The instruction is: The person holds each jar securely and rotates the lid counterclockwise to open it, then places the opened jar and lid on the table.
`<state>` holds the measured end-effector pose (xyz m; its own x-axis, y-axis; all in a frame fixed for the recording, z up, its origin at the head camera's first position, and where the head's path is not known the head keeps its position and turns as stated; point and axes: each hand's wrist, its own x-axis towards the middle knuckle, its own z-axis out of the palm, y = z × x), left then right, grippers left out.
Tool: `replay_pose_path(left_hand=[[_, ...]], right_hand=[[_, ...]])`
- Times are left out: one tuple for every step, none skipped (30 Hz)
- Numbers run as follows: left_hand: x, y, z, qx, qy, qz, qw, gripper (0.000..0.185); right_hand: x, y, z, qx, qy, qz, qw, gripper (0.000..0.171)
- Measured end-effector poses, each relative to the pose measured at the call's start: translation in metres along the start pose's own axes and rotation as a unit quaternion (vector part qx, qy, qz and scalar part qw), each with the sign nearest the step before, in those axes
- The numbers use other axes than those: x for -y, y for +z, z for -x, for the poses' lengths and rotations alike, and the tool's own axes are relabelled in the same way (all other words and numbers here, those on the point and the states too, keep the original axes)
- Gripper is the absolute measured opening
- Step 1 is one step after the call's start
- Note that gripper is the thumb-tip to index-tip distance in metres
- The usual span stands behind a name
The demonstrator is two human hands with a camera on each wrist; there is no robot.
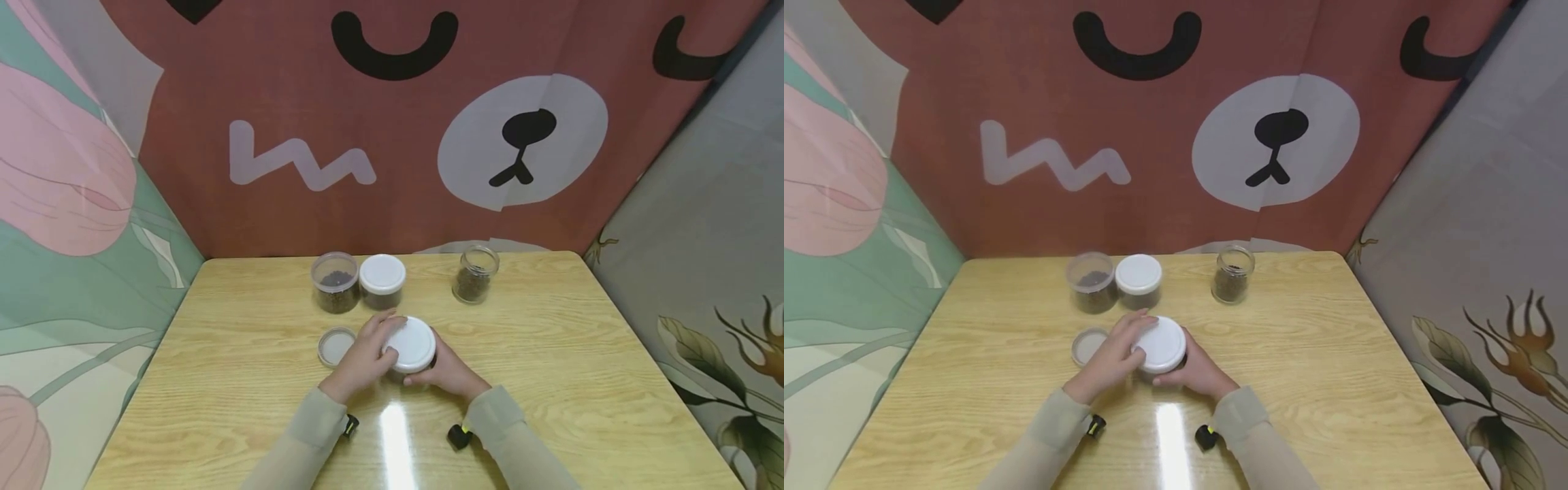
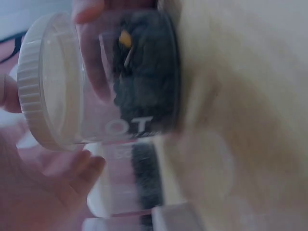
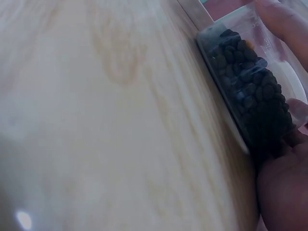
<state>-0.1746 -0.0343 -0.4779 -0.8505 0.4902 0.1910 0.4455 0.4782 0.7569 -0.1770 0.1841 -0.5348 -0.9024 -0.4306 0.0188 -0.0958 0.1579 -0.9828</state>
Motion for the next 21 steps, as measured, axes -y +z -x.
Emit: replay_pose_path(left_hand=[[-0.002, -0.001, -0.002, 0.008, 0.023, -0.038, 0.999, 0.056], [-0.003, -0.002, -0.005, 0.017, 0.045, -0.071, 0.9963, 0.052], [-0.004, -0.002, -0.007, 0.026, 0.067, -0.103, 0.992, 0.049], [-0.005, -0.001, -0.009, 0.034, 0.088, -0.132, 0.9868, 0.046], [-0.006, -0.001, -0.011, 0.043, 0.103, -0.157, 0.9814, 0.042], [-0.006, 0.0, -0.012, 0.051, 0.114, -0.178, 0.9761, 0.039], [-0.007, 0.001, -0.013, 0.058, 0.123, -0.197, 0.9711, 0.037], [-0.007, 0.001, -0.014, 0.061, 0.132, -0.21, 0.9669, 0.036], [-0.007, 0.002, -0.014, 0.064, 0.138, -0.222, 0.9631, 0.036], [-0.007, 0.002, -0.015, 0.066, 0.143, -0.231, 0.9601, 0.038], [-0.007, 0.003, -0.015, 0.067, 0.148, -0.235, 0.9582, 0.041], [-0.008, 0.003, -0.015, 0.067, 0.152, -0.237, 0.9572, 0.043], [-0.008, 0.003, -0.016, 0.066, 0.156, -0.237, 0.9567, 0.045], [-0.008, 0.004, -0.016, 0.064, 0.159, -0.234, 0.9569, 0.046], [-0.007, 0.004, -0.016, 0.061, 0.161, -0.233, 0.9571, 0.046], [-0.007, 0.005, -0.017, 0.057, 0.163, -0.23, 0.9577, 0.046], [-0.007, 0.006, -0.017, 0.054, 0.163, -0.227, 0.9586, 0.046], [-0.007, 0.007, -0.018, 0.051, 0.161, -0.226, 0.9594, 0.046], [-0.007, 0.009, -0.018, 0.046, 0.16, -0.225, 0.96, 0.046], [-0.007, 0.01, -0.018, 0.042, 0.157, -0.224, 0.961, 0.046], [-0.007, 0.011, -0.018, 0.038, 0.153, -0.223, 0.962, 0.046]], right_hand=[[0.0, 0.0, 0.0, 0.001, 0.0, 0.001, 1.0, 0.111], [0.0, 0.0, 0.0, 0.001, -0.003, 0.003, 1.0, 0.111], [-0.001, 0.0, 0.0, 0.003, -0.005, 0.003, 1.0, 0.112], [-0.001, 0.0, 0.0, 0.004, -0.006, 0.003, 1.0, 0.112], [-0.002, 0.0, 0.0, 0.006, -0.006, 0.002, 1.0, 0.111], [-0.002, 0.001, 0.0, 0.008, -0.006, 0.001, 1.0, 0.11], [-0.003, 0.001, 0.0, 0.01, -0.004, 0.0, 1.0, 0.11], [-0.003, 0.001, 0.001, 0.012, -0.003, -0.001, 1.0, 0.11], [-0.004, 0.002, 0.001, 0.014, 0.001, -0.002, 1.0, 0.109], [-0.004, 0.002, 0.001, 0.014, 0.006, -0.002, 1.0, 0.108], [-0.004, 0.003, 0.001, 0.014, 0.008, -0.001, 1.0, 0.106], [-0.003, 0.003, 0.001, 0.013, 0.011, 0.0, 1.0, 0.106], [-0.003, 0.003, 0.001, 0.011, 0.012, 0.002, 1.0, 0.105], [-0.003, 0.003, 0.001, 0.008, 0.012, 0.003, 1.0, 0.104], [-0.003, 0.003, 0.001, 0.004, 0.012, 0.007, 1.0, 0.103], [-0.003, 0.002, 0.002, 0.0, 0.012, 0.009, 1.0, 0.102], [-0.003, 0.002, 0.002, -0.002, 0.011, 0.012, 1.0, 0.101], [-0.003, 0.002, 0.003, -0.005, 0.012, 0.014, 1.0, 0.101], [-0.002, 0.001, 0.003, -0.007, 0.01, 0.017, 1.0, 0.101], [-0.002, 0.001, 0.003, -0.007, 0.009, 0.018, 1.0, 0.101], [-0.002, 0.001, 0.003, -0.007, 0.009, 0.018, 1.0, 0.101]])
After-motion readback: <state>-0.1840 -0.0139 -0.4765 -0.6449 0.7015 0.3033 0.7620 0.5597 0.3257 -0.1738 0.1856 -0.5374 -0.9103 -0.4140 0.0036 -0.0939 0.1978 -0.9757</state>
